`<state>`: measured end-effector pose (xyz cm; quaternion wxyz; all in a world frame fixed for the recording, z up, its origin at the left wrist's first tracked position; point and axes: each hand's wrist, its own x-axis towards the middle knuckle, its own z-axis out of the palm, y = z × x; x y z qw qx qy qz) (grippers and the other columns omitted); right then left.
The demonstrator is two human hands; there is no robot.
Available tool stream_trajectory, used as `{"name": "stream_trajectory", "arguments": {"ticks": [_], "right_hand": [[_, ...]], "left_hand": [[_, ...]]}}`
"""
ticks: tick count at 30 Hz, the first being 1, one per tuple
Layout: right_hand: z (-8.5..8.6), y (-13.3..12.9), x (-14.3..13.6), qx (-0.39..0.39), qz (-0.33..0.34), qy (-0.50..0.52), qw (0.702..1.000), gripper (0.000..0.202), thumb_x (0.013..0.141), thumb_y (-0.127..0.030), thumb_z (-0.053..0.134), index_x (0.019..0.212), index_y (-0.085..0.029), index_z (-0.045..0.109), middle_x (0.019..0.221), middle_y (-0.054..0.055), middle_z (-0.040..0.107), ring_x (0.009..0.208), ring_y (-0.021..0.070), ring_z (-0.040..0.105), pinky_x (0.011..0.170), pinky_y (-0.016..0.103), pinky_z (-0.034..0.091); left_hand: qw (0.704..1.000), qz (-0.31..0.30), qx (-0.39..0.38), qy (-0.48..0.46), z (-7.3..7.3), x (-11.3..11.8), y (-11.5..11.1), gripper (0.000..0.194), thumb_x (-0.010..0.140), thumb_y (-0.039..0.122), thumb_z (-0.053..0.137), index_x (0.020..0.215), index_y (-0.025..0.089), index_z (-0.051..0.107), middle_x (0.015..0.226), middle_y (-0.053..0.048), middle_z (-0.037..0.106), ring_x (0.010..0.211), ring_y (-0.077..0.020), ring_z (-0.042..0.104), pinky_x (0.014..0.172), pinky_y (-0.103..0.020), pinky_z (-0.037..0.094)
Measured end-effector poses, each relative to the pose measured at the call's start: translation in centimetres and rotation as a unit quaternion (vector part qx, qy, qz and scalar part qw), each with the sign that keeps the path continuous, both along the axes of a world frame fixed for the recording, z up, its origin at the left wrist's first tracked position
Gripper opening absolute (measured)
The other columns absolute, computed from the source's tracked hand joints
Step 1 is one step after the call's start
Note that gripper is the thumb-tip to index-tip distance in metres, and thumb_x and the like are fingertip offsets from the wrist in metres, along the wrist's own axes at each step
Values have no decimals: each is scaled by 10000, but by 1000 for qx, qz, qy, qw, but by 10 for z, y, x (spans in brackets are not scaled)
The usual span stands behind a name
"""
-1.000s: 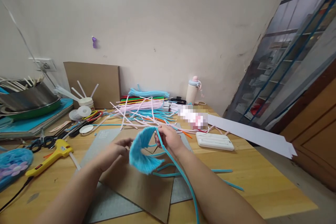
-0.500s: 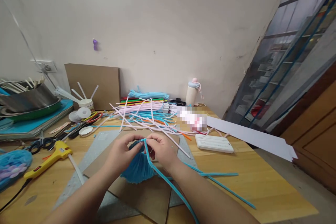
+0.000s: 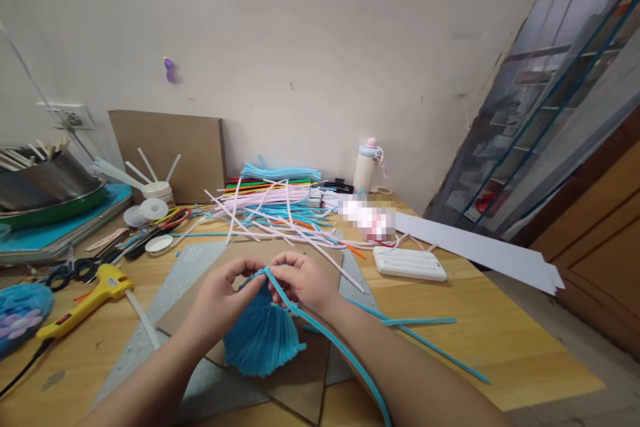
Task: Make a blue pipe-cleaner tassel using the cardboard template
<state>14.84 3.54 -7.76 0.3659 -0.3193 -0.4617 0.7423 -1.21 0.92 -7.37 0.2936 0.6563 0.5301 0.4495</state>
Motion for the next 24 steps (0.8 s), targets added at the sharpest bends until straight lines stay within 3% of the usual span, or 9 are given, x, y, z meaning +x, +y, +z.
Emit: {"name": "stream_trajectory", "arguments": {"ticks": [3, 9, 12, 16, 21, 24], "right_hand": [[-2, -4, -3, 7, -24, 0, 1000, 302, 705, -421, 650, 770, -177, 484, 550, -44, 560, 418, 74, 513, 347, 150, 351], [0, -14, -8, 29, 1, -71, 997, 372, 712, -503, 620, 752, -147, 523, 552, -26, 562, 382, 87, 529, 308, 161, 357], [-5, -18, -11, 97, -78, -129, 984, 340, 728, -476, 609, 828, -157, 550, 541, -37, 555, 352, 91, 508, 313, 181, 360], [-14, -24, -14, 249, -166, -215, 930, 235, 819, -386, 532, 936, -196, 604, 569, -26, 549, 421, 106, 518, 408, 223, 402], [-14, -30, -10, 460, -167, -306, 817, 222, 880, -276, 437, 920, -220, 648, 794, 66, 654, 720, 189, 605, 664, 302, 451], [-12, -29, -8, 494, -156, -306, 799, 237, 884, -246, 424, 944, -222, 652, 866, 81, 670, 786, 206, 613, 718, 319, 448]], "left_hand": [[1000, 17, -5, -22, -4, 0, 1, 105, 679, 288, 647, 720, 207, 700, 708, -20, 679, 685, -185, 574, 664, -258, 408], [993, 74, 81, 34, -9, 0, -1, 78, 694, 245, 630, 728, 234, 699, 721, -23, 676, 705, -190, 576, 661, -260, 384], [989, 80, 107, 69, -13, 1, -2, 77, 725, 260, 608, 723, 245, 683, 703, -22, 662, 706, -194, 565, 666, -273, 365], [990, 84, 110, 32, -18, 4, -4, 72, 720, 283, 614, 717, 254, 680, 724, -34, 654, 736, -214, 552, 694, -290, 362], [989, 88, 114, 39, -20, 4, -5, 73, 715, 256, 612, 728, 259, 683, 738, -35, 663, 746, -220, 561, 707, -298, 363], [985, 98, 125, 71, -21, 3, -5, 78, 707, 230, 616, 738, 254, 684, 733, -30, 667, 729, -208, 569, 688, -286, 364]]}}
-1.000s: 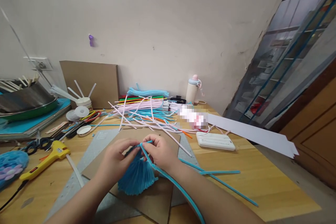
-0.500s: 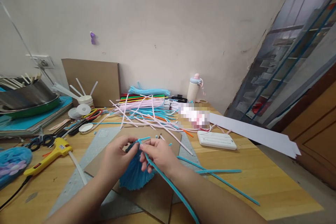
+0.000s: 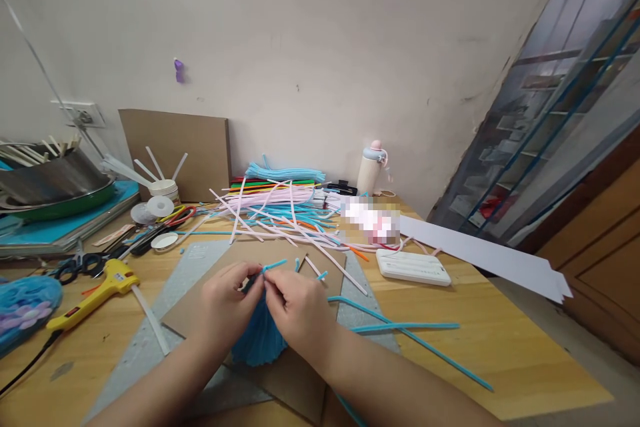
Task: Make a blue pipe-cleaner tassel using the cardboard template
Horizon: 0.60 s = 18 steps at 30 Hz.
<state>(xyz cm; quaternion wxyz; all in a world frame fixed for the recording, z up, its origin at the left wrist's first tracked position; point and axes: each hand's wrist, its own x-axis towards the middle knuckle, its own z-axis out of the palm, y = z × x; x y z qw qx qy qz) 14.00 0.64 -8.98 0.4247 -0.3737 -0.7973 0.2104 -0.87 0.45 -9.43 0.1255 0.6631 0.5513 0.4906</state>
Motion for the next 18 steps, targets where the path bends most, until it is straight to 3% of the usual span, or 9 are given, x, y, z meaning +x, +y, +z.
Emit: {"name": "stream_trajectory", "arguments": {"ticks": [3, 6, 11, 15, 18], "right_hand": [[-2, 4, -1, -22, 15, 39, 999, 218, 868, -243, 460, 949, -227, 661, 882, 70, 675, 801, 201, 616, 732, 323, 453], [-6, 13, -3, -140, 31, 136, 980, 165, 831, -271, 523, 901, -219, 662, 781, 38, 654, 681, 164, 603, 633, 298, 470], [-9, 26, -4, -382, 104, 288, 872, 223, 706, -352, 660, 796, -168, 572, 597, -26, 550, 456, 86, 494, 395, 202, 375], [-4, 26, -3, -444, 147, 326, 821, 283, 689, -359, 690, 813, -165, 526, 524, -59, 510, 411, 49, 415, 362, 157, 286], [2, 25, -1, -439, 125, 312, 833, 327, 683, -403, 696, 816, -169, 511, 493, -57, 526, 402, 60, 439, 360, 160, 300]], "left_hand": [[1000, 12, -4, -9, 2, 0, 0, 69, 691, 225, 625, 716, 241, 688, 696, -23, 668, 660, -187, 560, 648, -272, 365], [998, 27, -40, -28, 7, 0, 1, 76, 685, 246, 625, 705, 219, 693, 641, -16, 658, 573, -163, 534, 576, -255, 357], [992, 1, -116, -57, 10, 1, 3, 132, 706, 295, 607, 678, 199, 693, 583, -7, 640, 516, -143, 504, 499, -233, 333], [996, -1, -87, -22, 8, 1, 4, 123, 718, 293, 606, 707, 205, 693, 628, -9, 656, 550, -145, 524, 534, -239, 348], [998, -22, -40, 44, 8, 1, 1, 114, 748, 266, 580, 708, 212, 672, 675, -16, 663, 646, -167, 569, 609, -256, 376]]}}
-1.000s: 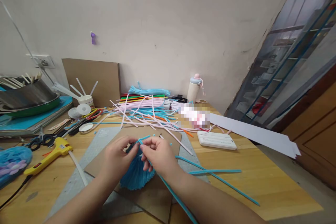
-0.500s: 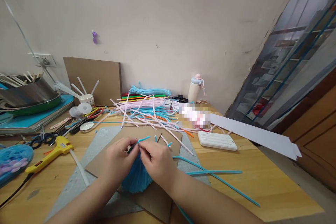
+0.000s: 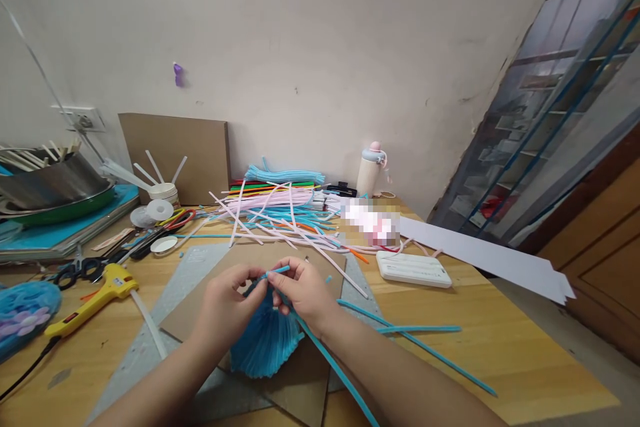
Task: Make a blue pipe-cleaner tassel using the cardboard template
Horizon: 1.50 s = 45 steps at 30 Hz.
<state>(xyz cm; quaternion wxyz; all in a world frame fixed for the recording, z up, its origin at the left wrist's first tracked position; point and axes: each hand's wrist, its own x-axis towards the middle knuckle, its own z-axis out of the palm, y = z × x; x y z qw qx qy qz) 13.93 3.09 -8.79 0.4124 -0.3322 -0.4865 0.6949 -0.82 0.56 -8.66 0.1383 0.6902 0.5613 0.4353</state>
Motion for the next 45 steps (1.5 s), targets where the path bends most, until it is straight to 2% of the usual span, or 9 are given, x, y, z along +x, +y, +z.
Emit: {"name": "stream_trajectory", "arguments": {"ticks": [11, 18, 25, 28, 32, 34, 38, 41, 45], "right_hand": [[12, -3, 6, -42, 3, -1, 999, 292, 670, -357, 699, 774, -157, 512, 551, -13, 589, 506, 100, 550, 439, 185, 423], [16, 7, 23, -69, 137, -37, 987, 196, 749, -327, 606, 751, -143, 538, 642, 16, 611, 489, 107, 577, 385, 177, 424], [11, 19, 33, -185, 269, -26, 945, 217, 671, -252, 686, 808, -116, 589, 695, 23, 617, 581, 124, 604, 553, 291, 530], [16, 22, 31, -145, 249, -89, 953, 245, 632, -269, 716, 791, -116, 609, 700, 20, 616, 627, 126, 605, 593, 280, 516], [31, 20, 27, -1, 172, -220, 960, 195, 644, -279, 694, 721, -124, 604, 633, -17, 580, 576, 81, 539, 577, 212, 448], [40, 18, 24, 107, 150, -298, 937, 148, 678, -274, 644, 706, -135, 598, 601, -26, 565, 548, 78, 495, 535, 201, 398], [58, 12, 18, 296, 115, -444, 838, 88, 696, -230, 572, 708, -155, 615, 656, -17, 596, 603, 97, 489, 530, 208, 345], [72, 11, 15, 311, 126, -498, 800, 120, 711, -255, 557, 734, -162, 629, 667, -17, 597, 608, 100, 490, 522, 206, 333], [88, 14, 13, 259, 188, -523, 790, 138, 696, -281, 580, 732, -156, 628, 605, -26, 544, 583, 97, 463, 495, 200, 317]], "left_hand": [[995, -37, 47, 75, 3, -3, 1, 108, 804, 249, 550, 811, 205, 648, 765, -18, 679, 748, -180, 607, 695, -307, 423], [954, -95, 187, 216, 15, -6, -3, 128, 843, 185, 507, 847, 209, 633, 835, -7, 702, 782, -162, 613, 784, -334, 367], [911, -178, 246, 278, 27, -14, -4, 150, 878, 188, 481, 883, 220, 628, 853, 27, 707, 831, -120, 621, 897, -328, 324], [904, -190, 245, 295, 30, -16, -4, 151, 882, 187, 477, 869, 217, 625, 840, 34, 701, 826, -113, 617, 912, -323, 318], [910, -170, 242, 291, 29, -17, -2, 134, 866, 181, 491, 834, 209, 617, 806, 37, 693, 806, -124, 617, 935, -346, 308], [916, -155, 239, 284, 28, -18, -2, 125, 854, 183, 503, 817, 208, 619, 789, 35, 690, 790, -130, 618, 942, -358, 311], [926, -133, 227, 272, 28, -18, -1, 124, 830, 180, 518, 788, 210, 630, 759, 30, 683, 759, -133, 616, 948, -369, 331], [930, -121, 226, 265, 29, -19, -3, 124, 819, 181, 525, 761, 207, 631, 739, 26, 680, 749, -137, 616, 945, -374, 342], [931, -113, 233, 257, 31, -18, -6, 131, 820, 185, 521, 752, 209, 631, 748, 24, 685, 749, -136, 616, 945, -376, 347]]}}
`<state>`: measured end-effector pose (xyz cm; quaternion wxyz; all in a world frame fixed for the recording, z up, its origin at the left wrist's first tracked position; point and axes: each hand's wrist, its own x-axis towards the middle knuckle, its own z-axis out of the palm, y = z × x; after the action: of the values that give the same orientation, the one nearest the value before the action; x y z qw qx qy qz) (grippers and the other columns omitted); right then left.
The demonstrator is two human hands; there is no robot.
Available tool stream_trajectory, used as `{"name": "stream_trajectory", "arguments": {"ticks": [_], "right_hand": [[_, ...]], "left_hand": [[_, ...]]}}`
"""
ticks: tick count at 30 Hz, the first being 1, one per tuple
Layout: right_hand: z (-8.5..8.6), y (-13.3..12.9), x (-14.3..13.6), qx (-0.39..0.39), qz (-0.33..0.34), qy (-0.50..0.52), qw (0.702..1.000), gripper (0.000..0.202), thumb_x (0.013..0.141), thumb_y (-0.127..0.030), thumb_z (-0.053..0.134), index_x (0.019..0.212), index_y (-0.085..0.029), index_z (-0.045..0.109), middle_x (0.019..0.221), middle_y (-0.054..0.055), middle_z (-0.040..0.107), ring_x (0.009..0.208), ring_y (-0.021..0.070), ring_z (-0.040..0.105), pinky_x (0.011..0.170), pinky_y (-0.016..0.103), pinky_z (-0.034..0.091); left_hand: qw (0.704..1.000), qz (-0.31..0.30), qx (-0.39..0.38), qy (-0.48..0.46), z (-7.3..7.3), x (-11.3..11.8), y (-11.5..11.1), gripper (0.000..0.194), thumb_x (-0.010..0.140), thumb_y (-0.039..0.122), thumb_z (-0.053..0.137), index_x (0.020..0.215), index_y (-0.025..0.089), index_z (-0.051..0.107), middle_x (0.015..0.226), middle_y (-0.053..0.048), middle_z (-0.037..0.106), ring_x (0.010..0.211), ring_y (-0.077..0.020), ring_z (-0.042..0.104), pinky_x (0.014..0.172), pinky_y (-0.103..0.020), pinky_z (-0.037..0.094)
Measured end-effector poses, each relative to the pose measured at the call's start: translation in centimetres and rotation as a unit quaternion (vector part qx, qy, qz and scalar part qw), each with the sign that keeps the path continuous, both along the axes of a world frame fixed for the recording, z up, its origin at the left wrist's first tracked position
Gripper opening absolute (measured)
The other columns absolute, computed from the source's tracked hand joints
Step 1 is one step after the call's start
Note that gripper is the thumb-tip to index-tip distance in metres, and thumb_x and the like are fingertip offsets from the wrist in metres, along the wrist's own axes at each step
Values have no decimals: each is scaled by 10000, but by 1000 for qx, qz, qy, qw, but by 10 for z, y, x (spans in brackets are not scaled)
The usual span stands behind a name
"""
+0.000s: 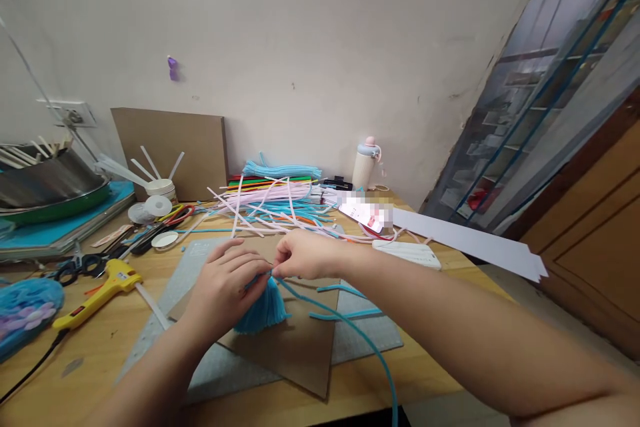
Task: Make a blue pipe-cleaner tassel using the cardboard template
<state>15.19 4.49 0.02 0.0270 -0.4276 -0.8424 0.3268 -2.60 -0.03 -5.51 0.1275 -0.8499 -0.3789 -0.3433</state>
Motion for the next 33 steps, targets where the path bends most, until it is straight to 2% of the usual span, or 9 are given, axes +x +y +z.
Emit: {"name": "stream_trajectory", "arguments": {"ticks": [3, 6, 10, 15, 18, 22, 26, 29, 33], "right_hand": [[5, -3, -5, 21, 7, -28, 999, 84, 674, -244, 572, 694, -168, 603, 580, -32, 527, 555, 98, 451, 479, 205, 304], [5, -12, -13, 160, 53, -68, 983, 53, 661, -164, 554, 609, -161, 565, 559, -12, 514, 546, 112, 441, 502, 235, 303], [0, -25, -20, 366, 183, -85, 909, 93, 691, -59, 537, 658, -131, 585, 712, 74, 576, 703, 187, 502, 654, 315, 366], [-5, -28, -18, 459, 259, -68, 847, 245, 842, -64, 368, 790, -115, 602, 828, 138, 586, 834, 235, 486, 734, 390, 364], [-5, -20, -12, 407, 204, -7, 890, 132, 795, -104, 465, 749, -130, 586, 771, 87, 577, 782, 194, 490, 711, 340, 375], [-12, -11, -5, 143, 6, 132, 981, 52, 707, -203, 577, 722, -160, 552, 628, -16, 527, 582, 107, 461, 538, 231, 357], [-27, -15, -9, -62, -122, 287, 948, 98, 695, -238, 584, 727, -158, 537, 579, -23, 544, 544, 100, 500, 524, 223, 393], [-35, -22, -16, -44, -169, 325, 929, 84, 693, -227, 586, 683, -156, 543, 583, -19, 549, 539, 94, 507, 533, 222, 409], [-46, -23, -21, 7, -158, 333, 929, 70, 705, -218, 567, 675, -160, 543, 605, -30, 522, 533, 89, 511, 516, 217, 412]], "left_hand": [[1000, 3, 1, -5, 0, 1, -1, 136, 819, 188, 518, 747, 204, 631, 748, 19, 689, 734, -136, 616, 948, -383, 348], [1000, 2, -13, -9, -1, 2, -1, 124, 802, 192, 526, 733, 194, 630, 709, 6, 682, 720, -147, 612, 940, -391, 362], [997, 8, -51, -49, -2, 2, -1, 121, 759, 173, 538, 660, 188, 606, 648, -2, 661, 675, -151, 598, 927, -389, 382], [985, -9, -130, -114, 3, 1, -4, 129, 713, 135, 531, 622, 183, 609, 640, 0, 662, 681, -149, 596, 933, -371, 382], [967, -4, -189, -171, 4, 0, -3, 125, 723, 187, 536, 645, 180, 634, 675, -7, 668, 733, -167, 595, 847, -334, 421], [897, 14, -331, -293, -1, -2, 1, 210, 735, 346, 576, 721, 158, 668, 703, -14, 669, 686, -168, 589, 621, -249, 432], [808, -25, -428, -404, -8, -2, 6, 269, 692, 394, 633, 730, 128, 658, 649, -14, 645, 573, -127, 548, 529, -211, 392], [762, -39, -457, -457, -12, -1, 9, 292, 648, 401, 678, 709, 119, 633, 618, -10, 621, 542, -106, 521, 510, -200, 373], [735, -4, -477, -482, -13, 1, 11, 301, 586, 394, 715, 673, 119, 627, 582, -2, 604, 517, -103, 511, 485, -197, 356]]}}
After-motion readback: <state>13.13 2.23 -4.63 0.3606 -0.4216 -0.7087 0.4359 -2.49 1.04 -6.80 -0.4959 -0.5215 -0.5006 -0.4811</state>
